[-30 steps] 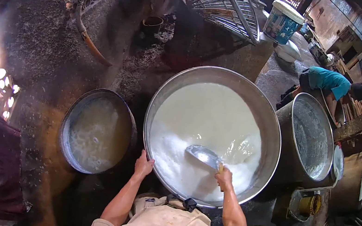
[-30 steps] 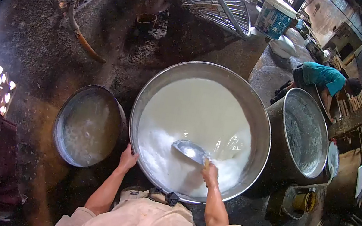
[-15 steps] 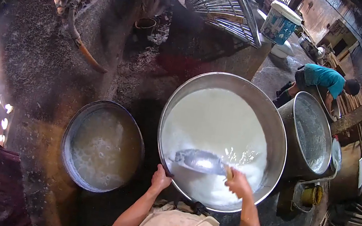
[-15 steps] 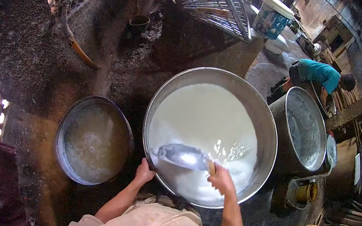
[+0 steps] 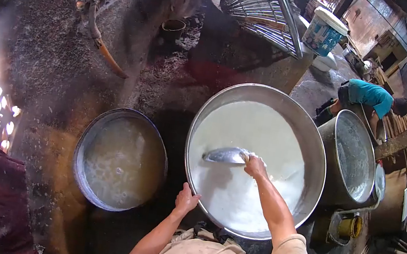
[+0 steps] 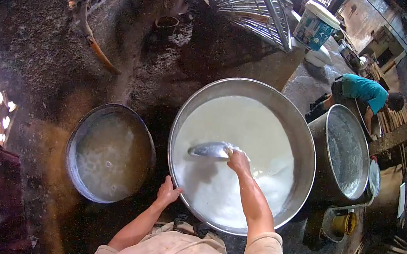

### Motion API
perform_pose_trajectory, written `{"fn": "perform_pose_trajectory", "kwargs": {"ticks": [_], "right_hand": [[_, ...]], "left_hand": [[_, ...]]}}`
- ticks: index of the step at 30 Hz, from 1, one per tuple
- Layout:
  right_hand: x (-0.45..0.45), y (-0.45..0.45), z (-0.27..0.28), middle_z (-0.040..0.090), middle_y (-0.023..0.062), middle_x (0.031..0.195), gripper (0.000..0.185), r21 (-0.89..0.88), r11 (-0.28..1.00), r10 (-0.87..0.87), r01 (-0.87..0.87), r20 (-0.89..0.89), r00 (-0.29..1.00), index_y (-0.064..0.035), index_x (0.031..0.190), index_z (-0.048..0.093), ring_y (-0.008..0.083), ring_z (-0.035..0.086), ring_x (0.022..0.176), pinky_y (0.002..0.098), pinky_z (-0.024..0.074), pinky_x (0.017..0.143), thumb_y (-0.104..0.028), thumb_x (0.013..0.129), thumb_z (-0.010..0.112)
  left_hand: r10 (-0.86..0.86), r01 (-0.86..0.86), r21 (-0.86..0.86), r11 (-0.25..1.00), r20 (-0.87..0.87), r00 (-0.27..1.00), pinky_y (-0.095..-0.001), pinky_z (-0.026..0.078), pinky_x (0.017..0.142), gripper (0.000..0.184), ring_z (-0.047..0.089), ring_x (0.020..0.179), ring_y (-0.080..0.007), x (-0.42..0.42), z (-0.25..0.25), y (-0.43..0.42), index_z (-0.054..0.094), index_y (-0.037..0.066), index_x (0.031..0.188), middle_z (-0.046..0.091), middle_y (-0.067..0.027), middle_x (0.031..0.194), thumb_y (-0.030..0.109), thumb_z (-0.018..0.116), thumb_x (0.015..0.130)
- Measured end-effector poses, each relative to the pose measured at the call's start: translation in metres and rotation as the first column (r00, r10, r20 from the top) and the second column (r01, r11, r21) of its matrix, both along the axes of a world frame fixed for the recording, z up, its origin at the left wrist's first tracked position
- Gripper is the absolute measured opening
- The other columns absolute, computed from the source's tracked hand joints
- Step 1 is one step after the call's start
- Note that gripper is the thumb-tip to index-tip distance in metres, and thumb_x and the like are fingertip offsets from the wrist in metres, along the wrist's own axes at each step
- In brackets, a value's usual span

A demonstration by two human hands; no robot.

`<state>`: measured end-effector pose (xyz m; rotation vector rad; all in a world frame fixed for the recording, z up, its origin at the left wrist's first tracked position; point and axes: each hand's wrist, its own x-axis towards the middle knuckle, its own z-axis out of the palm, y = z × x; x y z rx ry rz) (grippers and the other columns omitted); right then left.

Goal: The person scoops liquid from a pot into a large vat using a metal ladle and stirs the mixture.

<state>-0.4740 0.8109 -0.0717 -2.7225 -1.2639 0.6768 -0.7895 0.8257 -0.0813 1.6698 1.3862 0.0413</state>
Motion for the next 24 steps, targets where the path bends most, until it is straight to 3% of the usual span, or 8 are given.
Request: {"fn": "perform_pose_trajectory", "kwargs": {"ticks": [3, 13, 18, 24], "right_hand": [[0.004, -0.036, -0.015, 0.065, 0.016, 0.103, 0.038, -0.094, 0.995, -0.055, 0.046, -0.087, 0.995, -0.0065, 0.105, 0.062, 0.0336, 0.061, 0.098, 0.0443, 0.0511, 0.082, -0.013, 0.068, 0.066], [0.029, -0.193, -0.048, 0.065, 0.0198, 0.101, 0.039, -0.156, 0.986, -0.062, 0.054, -0.048, 0.997, -0.0023, 0.105, 0.061, 0.0359, 0.062, 0.092, 0.0445, 0.0512, 0.081, -0.011, 0.067, 0.063], [0.041, -0.26, 0.016, 0.064, 0.0224, 0.097, 0.036, -0.167, 0.98, -0.123, 0.105, -0.098, 0.988, -0.0012, 0.103, 0.061, 0.0388, 0.061, 0.095, 0.0462, 0.0484, 0.084, -0.007, 0.068, 0.058], [0.089, -0.32, 0.094, 0.064, 0.0238, 0.092, 0.031, 0.01, 0.999, -0.036, 0.036, -0.013, 0.999, -0.0016, 0.096, 0.064, 0.0389, 0.061, 0.092, 0.0459, 0.0482, 0.08, -0.007, 0.065, 0.058]], "left_hand": [[0.013, -0.013, 0.03, 0.999, -0.011, 1.0, -0.0522, 0.046, 0.081, 0.055, 0.059, 0.094, -0.0458, 0.001, 0.001, 0.0, 0.038, 0.002, 0.109, 0.062, -0.0281, 0.097, 0.028, 0.072, 0.074], [0.076, -0.077, 0.073, 0.994, 0.006, 0.997, -0.0485, 0.046, 0.083, 0.05, 0.059, 0.097, -0.0429, 0.003, -0.012, -0.006, 0.045, 0.002, 0.108, 0.063, -0.025, 0.101, 0.025, 0.073, 0.074], [0.102, -0.1, 0.12, 0.988, -0.006, 0.995, -0.0454, 0.047, 0.085, 0.053, 0.059, 0.1, -0.0416, 0.006, -0.013, -0.01, 0.047, 0.0, 0.114, 0.062, -0.0254, 0.105, 0.023, 0.072, 0.074], [0.144, -0.145, 0.181, 0.973, 0.022, 0.989, -0.0434, 0.046, 0.088, 0.055, 0.057, 0.104, -0.0402, 0.007, -0.026, -0.012, 0.048, -0.001, 0.117, 0.061, -0.0241, 0.108, 0.019, 0.073, 0.071]]}}
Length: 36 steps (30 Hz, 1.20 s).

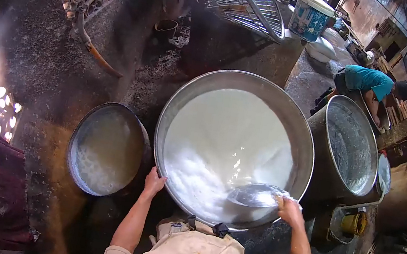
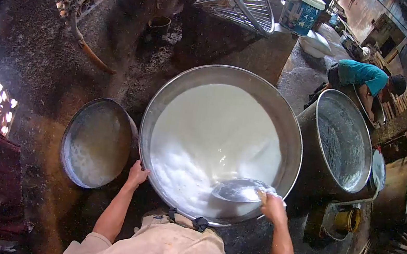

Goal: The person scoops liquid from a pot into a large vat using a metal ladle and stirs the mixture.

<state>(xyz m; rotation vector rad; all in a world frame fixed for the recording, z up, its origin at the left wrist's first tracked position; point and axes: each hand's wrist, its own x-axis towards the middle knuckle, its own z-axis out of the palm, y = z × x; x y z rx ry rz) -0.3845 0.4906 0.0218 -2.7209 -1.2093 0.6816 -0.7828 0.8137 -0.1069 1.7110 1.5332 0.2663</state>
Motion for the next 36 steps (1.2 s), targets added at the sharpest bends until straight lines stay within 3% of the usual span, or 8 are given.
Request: {"fn": "perform_pose_trajectory", "kwargs": {"ticks": [3, 6, 9, 11, 14, 15, 24, 36], "right_hand": [[0.035, -0.001, 0.049, 0.064, 0.0233, 0.089, 0.033, 0.104, 0.994, 0.037, -0.041, 0.046, 0.998, -0.003, 0.097, 0.064, 0.0388, 0.062, 0.087, 0.0433, 0.0497, 0.077, -0.01, 0.065, 0.062], [0.071, 0.019, 0.055, 0.064, 0.0236, 0.09, 0.028, 0.194, 0.971, -0.153, 0.14, 0.053, 0.987, -0.0028, 0.096, 0.063, 0.0403, 0.061, 0.089, 0.0463, 0.0485, 0.078, -0.01, 0.069, 0.059], [0.094, 0.053, -0.001, 0.064, 0.0239, 0.091, 0.027, 0.387, 0.896, -0.288, 0.217, 0.137, 0.948, -0.0037, 0.098, 0.062, 0.0412, 0.061, 0.09, 0.0472, 0.0491, 0.08, -0.013, 0.073, 0.057], [0.123, 0.078, -0.072, 0.063, 0.0246, 0.08, 0.024, 0.443, 0.884, -0.304, 0.151, 0.297, 0.905, 0.0018, 0.091, 0.059, 0.0382, 0.064, 0.076, 0.0449, 0.0524, 0.067, -0.003, 0.067, 0.056], [0.117, 0.1, -0.095, 0.059, 0.0138, 0.061, 0.02, 0.347, 0.873, -0.333, 0.341, -0.086, 0.939, 0.0008, 0.087, 0.058, 0.0216, 0.058, 0.044, 0.0363, 0.0471, 0.037, -0.003, 0.067, 0.054], [0.11, 0.105, -0.095, 0.057, 0.0111, 0.059, 0.019, 0.247, 0.892, -0.345, 0.378, -0.17, 0.923, -0.0002, 0.086, 0.058, 0.019, 0.056, 0.044, 0.0359, 0.0468, 0.038, -0.003, 0.067, 0.054], [0.011, 0.104, -0.148, 0.057, 0.0098, 0.057, 0.017, 0.175, 0.912, -0.295, 0.37, -0.344, 0.891, -0.0019, 0.083, 0.057, 0.0197, 0.055, 0.043, 0.0341, 0.0465, 0.039, -0.006, 0.067, 0.057], [-0.155, 0.115, -0.105, 0.062, 0.0145, 0.062, 0.03, 0.064, 0.921, -0.318, 0.385, -0.45, 0.834, 0.0026, 0.094, 0.057, 0.0222, 0.062, 0.047, 0.0349, 0.0533, 0.044, -0.006, 0.065, 0.063]], "left_hand": [[0.022, -0.023, -0.005, 1.0, -0.056, 0.998, -0.043, 0.045, 0.089, 0.054, 0.057, 0.105, -0.0398, 0.006, 0.012, -0.002, 0.049, -0.001, 0.116, 0.061, -0.0239, 0.109, 0.019, 0.073, 0.072], [0.025, -0.025, -0.001, 1.0, -0.025, 0.999, -0.0428, 0.045, 0.089, 0.053, 0.057, 0.105, -0.0395, 0.005, 0.004, -0.001, 0.05, -0.001, 0.115, 0.061, -0.0236, 0.109, 0.018, 0.072, 0.071], [0.026, -0.026, 0.002, 1.0, -0.012, 1.0, -0.0421, 0.045, 0.089, 0.052, 0.058, 0.104, -0.0387, 0.003, -0.003, 0.002, 0.05, 0.0, 0.114, 0.062, -0.0227, 0.109, 0.018, 0.073, 0.071], [0.05, -0.05, -0.011, 0.999, -0.036, 0.998, -0.0417, 0.046, 0.088, 0.051, 0.058, 0.104, -0.0381, 0.004, -0.001, 0.001, 0.051, 0.0, 0.114, 0.062, -0.022, 0.109, 0.017, 0.072, 0.071], [0.05, -0.05, -0.007, 0.999, -0.012, 0.999, -0.0415, 0.046, 0.088, 0.05, 0.058, 0.104, -0.0372, 0.006, 0.001, -0.001, 0.051, 0.0, 0.114, 0.062, -0.0214, 0.109, 0.017, 0.072, 0.072], [0.055, -0.055, -0.007, 0.998, -0.01, 0.998, -0.0415, 0.046, 0.088, 0.05, 0.058, 0.104, -0.0372, 0.006, 0.002, -0.001, 0.051, 0.0, 0.114, 0.062, -0.0214, 0.109, 0.017, 0.072, 0.072], [0.024, -0.023, -0.048, 0.999, 0.012, 1.0, -0.0435, 0.046, 0.087, 0.051, 0.058, 0.103, -0.0392, 0.003, -0.001, 0.002, 0.049, -0.002, 0.113, 0.062, -0.024, 0.107, 0.018, 0.073, 0.071], [-0.04, 0.069, -0.169, 0.983, 0.168, 0.985, -0.0423, 0.05, 0.075, 0.048, 0.064, 0.088, -0.0347, -0.01, -0.009, 0.014, 0.048, 0.001, 0.1, 0.065, -0.0192, 0.093, 0.02, 0.078, 0.068]]}}
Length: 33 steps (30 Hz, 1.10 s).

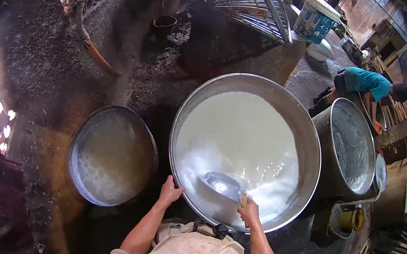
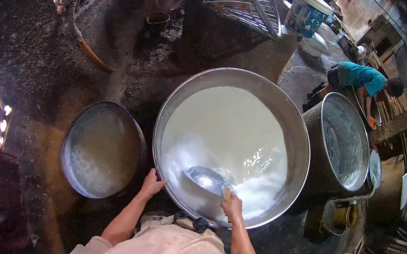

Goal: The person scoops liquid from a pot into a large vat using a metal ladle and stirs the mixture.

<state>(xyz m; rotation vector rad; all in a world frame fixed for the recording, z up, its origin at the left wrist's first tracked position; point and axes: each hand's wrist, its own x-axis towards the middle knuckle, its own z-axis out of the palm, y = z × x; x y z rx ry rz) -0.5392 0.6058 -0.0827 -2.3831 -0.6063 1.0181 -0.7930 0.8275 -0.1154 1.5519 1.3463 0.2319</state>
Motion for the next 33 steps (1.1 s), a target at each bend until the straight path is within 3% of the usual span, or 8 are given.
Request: {"fn": "perform_pose_trajectory", "kwargs": {"ticks": [7, 11, 13, 15, 22, 24, 27, 33], "right_hand": [[-0.01, 0.035, 0.106, 0.061, 0.0112, 0.067, 0.04, -0.02, 1.0, 0.007, -0.009, -0.092, 0.996, 0.0011, 0.106, 0.055, 0.018, 0.062, 0.05, 0.0324, 0.0525, 0.045, -0.004, 0.067, 0.064], [0.019, 0.114, 0.181, 0.06, 0.0094, 0.065, 0.037, -0.026, 0.972, 0.236, -0.234, 0.074, 0.969, -0.001, 0.105, 0.055, 0.0175, 0.059, 0.049, 0.0318, 0.0494, 0.044, -0.005, 0.069, 0.064], [0.041, 0.157, 0.14, 0.065, 0.0197, 0.092, 0.041, 0.027, 0.946, 0.291, -0.322, 0.367, 0.884, -0.0037, 0.108, 0.057, 0.0318, 0.065, 0.08, 0.0416, 0.0527, 0.072, -0.006, 0.068, 0.062], [0.048, 0.203, 0.104, 0.063, 0.0195, 0.101, 0.038, 0.039, 0.933, 0.288, -0.357, 0.51, 0.81, -0.0054, 0.105, 0.059, 0.0365, 0.059, 0.097, 0.0437, 0.0473, 0.086, -0.008, 0.067, 0.063], [0.062, 0.219, 0.021, 0.065, 0.0197, 0.097, 0.03, -0.14, 0.906, 0.42, -0.399, 0.407, 0.811, -0.002, 0.101, 0.06, 0.0348, 0.062, 0.092, 0.0431, 0.0512, 0.076, -0.007, 0.071, 0.057], [0.066, 0.195, -0.003, 0.066, 0.0188, 0.094, 0.029, -0.192, 0.869, 0.491, -0.455, 0.442, 0.751, -0.0008, 0.1, 0.06, 0.0321, 0.066, 0.08, 0.0422, 0.0538, 0.063, -0.007, 0.071, 0.058], [0.067, 0.162, -0.011, 0.065, 0.0156, 0.101, 0.034, -0.27, 0.9, 0.413, -0.343, 0.274, 0.868, -0.0064, 0.103, 0.062, 0.0332, 0.061, 0.098, 0.0439, 0.0509, 0.082, -0.015, 0.07, 0.065], [0.078, 0.075, -0.03, 0.064, 0.0173, 0.104, 0.035, -0.355, 0.893, 0.362, -0.276, 0.204, 0.909, -0.006, 0.106, 0.062, 0.0354, 0.061, 0.099, 0.0452, 0.0508, 0.083, -0.018, 0.073, 0.063]], "left_hand": [[-0.075, 0.075, 0.013, 0.997, 0.011, 0.997, -0.0468, 0.049, 0.078, 0.052, 0.062, 0.09, -0.0404, -0.002, -0.004, 0.003, 0.043, 0.001, 0.101, 0.064, -0.0228, 0.093, 0.023, 0.077, 0.068], [-0.122, 0.123, 0.024, 0.992, -0.059, 0.991, -0.0476, 0.048, 0.08, 0.052, 0.061, 0.093, -0.042, 0.0, 0.008, 0.006, 0.042, 0.001, 0.103, 0.063, -0.0247, 0.096, 0.023, 0.076, 0.069], [-0.128, 0.13, 0.039, 0.991, -0.044, 0.991, -0.0475, 0.048, 0.081, 0.054, 0.061, 0.095, -0.0421, -0.002, 0.01, 0.005, 0.042, 0.001, 0.105, 0.063, -0.0249, 0.098, 0.025, 0.076, 0.07], [-0.155, 0.157, 0.017, 0.987, -0.087, 0.984, -0.0475, 0.047, 0.082, 0.056, 0.06, 0.096, -0.0418, -0.001, 0.005, 0.007, 0.042, 0.0, 0.106, 0.063, -0.025, 0.099, 0.027, 0.076, 0.071], [-0.119, 0.113, -0.054, 0.992, -0.128, 0.985, -0.0485, 0.047, 0.082, 0.054, 0.06, 0.096, -0.0415, 0.002, 0.021, 0.005, 0.043, 0.001, 0.104, 0.063, -0.0249, 0.099, 0.027, 0.076, 0.071], [-0.107, 0.103, -0.034, 0.994, -0.138, 0.985, -0.0484, 0.047, 0.082, 0.053, 0.06, 0.096, -0.0411, 0.002, 0.028, 0.004, 0.043, 0.001, 0.103, 0.063, -0.0243, 0.099, 0.027, 0.076, 0.071], [-0.101, 0.104, 0.007, 0.995, -0.148, 0.984, -0.048, 0.047, 0.082, 0.053, 0.06, 0.097, -0.0405, 0.003, 0.027, 0.004, 0.043, 0.001, 0.103, 0.063, -0.0232, 0.1, 0.028, 0.076, 0.07], [-0.079, 0.089, 0.047, 0.995, -0.181, 0.98, -0.0467, 0.047, 0.083, 0.052, 0.06, 0.098, -0.0401, 0.004, 0.022, 0.002, 0.047, 0.002, 0.105, 0.063, -0.0231, 0.101, 0.028, 0.076, 0.069]]}}
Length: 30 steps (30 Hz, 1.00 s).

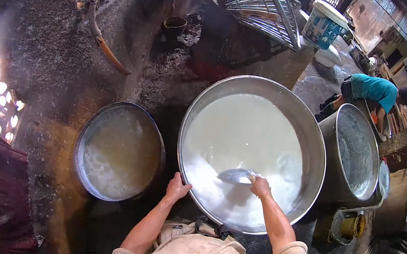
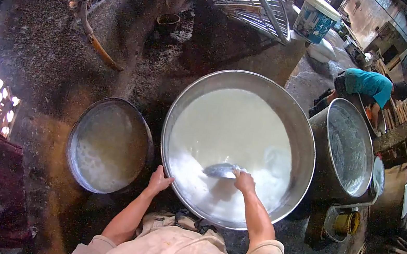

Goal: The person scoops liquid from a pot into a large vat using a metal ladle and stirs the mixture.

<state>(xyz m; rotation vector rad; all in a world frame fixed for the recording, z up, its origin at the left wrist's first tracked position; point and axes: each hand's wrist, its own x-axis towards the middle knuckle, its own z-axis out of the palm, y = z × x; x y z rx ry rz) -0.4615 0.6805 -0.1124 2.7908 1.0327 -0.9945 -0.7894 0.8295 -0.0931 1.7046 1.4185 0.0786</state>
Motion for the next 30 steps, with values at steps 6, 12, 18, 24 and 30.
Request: {"fn": "perform_pose_trajectory", "kwargs": {"ticks": [6, 12, 18, 24, 30], "right_hand": [[0.023, -0.095, 0.013, 0.064, 0.0225, 0.101, 0.031, 0.011, 1.0, -0.001, 0.001, 0.039, 0.999, -0.002, 0.101, 0.063, 0.0387, 0.061, 0.096, 0.0479, 0.0488, 0.085, -0.013, 0.073, 0.058], [0.056, -0.172, 0.098, 0.064, 0.0251, 0.095, 0.033, 0.14, 0.989, 0.042, -0.056, 0.1, 0.994, -0.0012, 0.099, 0.063, 0.0391, 0.061, 0.095, 0.0456, 0.0469, 0.084, -0.006, 0.066, 0.059], [0.113, -0.188, 0.199, 0.066, 0.019, 0.082, 0.035, 0.266, 0.964, -0.045, 0.028, 0.059, 0.997, -0.0028, 0.103, 0.063, 0.0296, 0.066, 0.068, 0.0381, 0.0514, 0.056, -0.006, 0.068, 0.06], [0.161, -0.123, 0.138, 0.064, 0.0214, 0.094, 0.034, 0.524, 0.843, -0.294, 0.125, 0.254, 0.922, -0.0015, 0.103, 0.058, 0.0418, 0.059, 0.093, 0.0463, 0.0477, 0.081, -0.003, 0.07, 0.053], [0.181, -0.084, 0.024, 0.059, 0.0114, 0.06, 0.025, 0.356, 0.9, -0.262, 0.249, -0.012, 0.965, -0.0013, 0.093, 0.058, 0.0208, 0.059, 0.047, 0.0352, 0.0479, 0.041, -0.005, 0.069, 0.055]], "left_hand": [[0.032, -0.032, -0.001, 0.999, 0.049, 0.998, -0.0445, 0.047, 0.086, 0.053, 0.059, 0.1, -0.0394, -0.003, -0.028, 0.001, 0.049, -0.001, 0.107, 0.063, -0.0245, 0.103, 0.026, 0.076, 0.069], [0.092, -0.092, -0.003, 0.996, 0.029, 0.995, -0.0433, 0.047, 0.086, 0.05, 0.06, 0.101, -0.0381, 0.002, -0.025, -0.003, 0.051, -0.002, 0.106, 0.063, -0.0234, 0.104, 0.022, 0.075, 0.069], [0.132, -0.126, 0.093, 0.988, -0.052, 0.99, -0.0426, 0.046, 0.088, 0.045, 0.058, 0.104, -0.0378, 0.015, 0.008, -0.015, 0.052, 0.0, 0.108, 0.063, -0.0218, 0.107, 0.018, 0.073, 0.073], [0.172, -0.166, 0.09, 0.982, -0.055, 0.984, -0.0419, 0.046, 0.088, 0.047, 0.058, 0.105, -0.0375, 0.016, 0.005, -0.014, 0.053, 0.0, 0.109, 0.062, -0.0219, 0.108, 0.019, 0.074, 0.071], [0.168, -0.164, 0.103, 0.981, -0.032, 0.985, -0.0422, 0.045, 0.089, 0.048, 0.058, 0.106, -0.037, 0.013, -0.01, -0.012, 0.053, 0.0, 0.109, 0.062, -0.0221, 0.11, 0.018, 0.074, 0.07]]}}
